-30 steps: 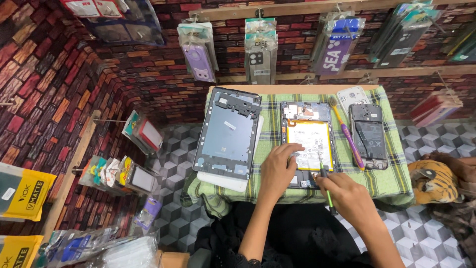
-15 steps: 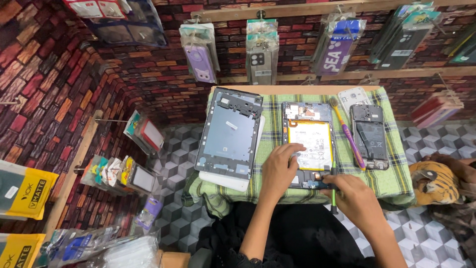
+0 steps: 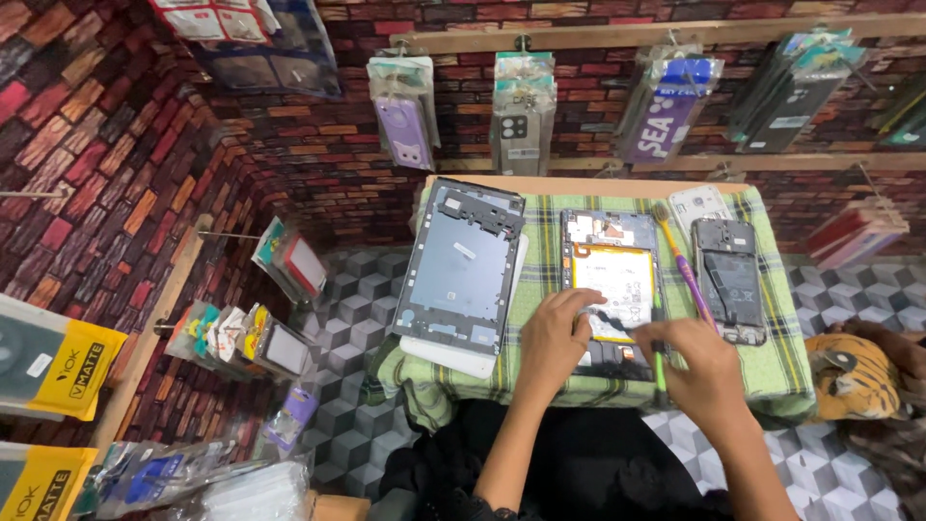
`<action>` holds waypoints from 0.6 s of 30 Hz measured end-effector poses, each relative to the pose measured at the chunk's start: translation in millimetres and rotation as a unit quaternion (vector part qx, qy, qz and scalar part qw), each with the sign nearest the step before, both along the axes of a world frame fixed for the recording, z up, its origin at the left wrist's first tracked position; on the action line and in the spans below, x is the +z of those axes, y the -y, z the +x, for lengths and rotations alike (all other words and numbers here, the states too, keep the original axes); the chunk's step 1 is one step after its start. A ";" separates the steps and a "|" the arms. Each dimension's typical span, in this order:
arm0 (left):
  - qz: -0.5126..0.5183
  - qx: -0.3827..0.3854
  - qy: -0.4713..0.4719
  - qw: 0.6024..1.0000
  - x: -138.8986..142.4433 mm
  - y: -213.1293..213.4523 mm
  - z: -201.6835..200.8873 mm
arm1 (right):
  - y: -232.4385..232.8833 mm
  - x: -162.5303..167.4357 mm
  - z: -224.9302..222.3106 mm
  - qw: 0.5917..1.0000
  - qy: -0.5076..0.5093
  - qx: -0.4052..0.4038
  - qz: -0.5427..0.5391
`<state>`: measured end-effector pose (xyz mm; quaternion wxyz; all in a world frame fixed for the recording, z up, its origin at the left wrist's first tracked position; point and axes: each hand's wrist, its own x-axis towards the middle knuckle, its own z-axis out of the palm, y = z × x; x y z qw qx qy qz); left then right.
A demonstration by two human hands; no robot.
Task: The person uses a screwdriver to remove screws from a disassembled tablet and then detaches internal components, including the motherboard, placing them on the work surface.
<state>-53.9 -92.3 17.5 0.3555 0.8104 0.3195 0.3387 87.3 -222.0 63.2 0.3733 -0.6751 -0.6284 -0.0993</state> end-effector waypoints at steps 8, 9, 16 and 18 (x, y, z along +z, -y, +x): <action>-0.074 0.007 -0.072 0.995 -4.2 -6.4 5.9 | -159.9 28.4 -55.9 0.977 0.146 0.118 0.106; -0.087 -0.003 -0.021 0.996 -2.7 -4.5 2.5 | -170.7 28.7 -63.5 0.976 0.180 0.107 0.066; -0.115 -0.016 -0.031 0.993 1.7 -6.5 1.9 | -185.3 24.0 -66.8 0.969 0.196 0.132 -0.075; -0.082 -0.009 -0.005 0.997 -4.0 -5.5 3.5 | -186.0 19.7 -64.5 0.970 0.174 0.144 -0.086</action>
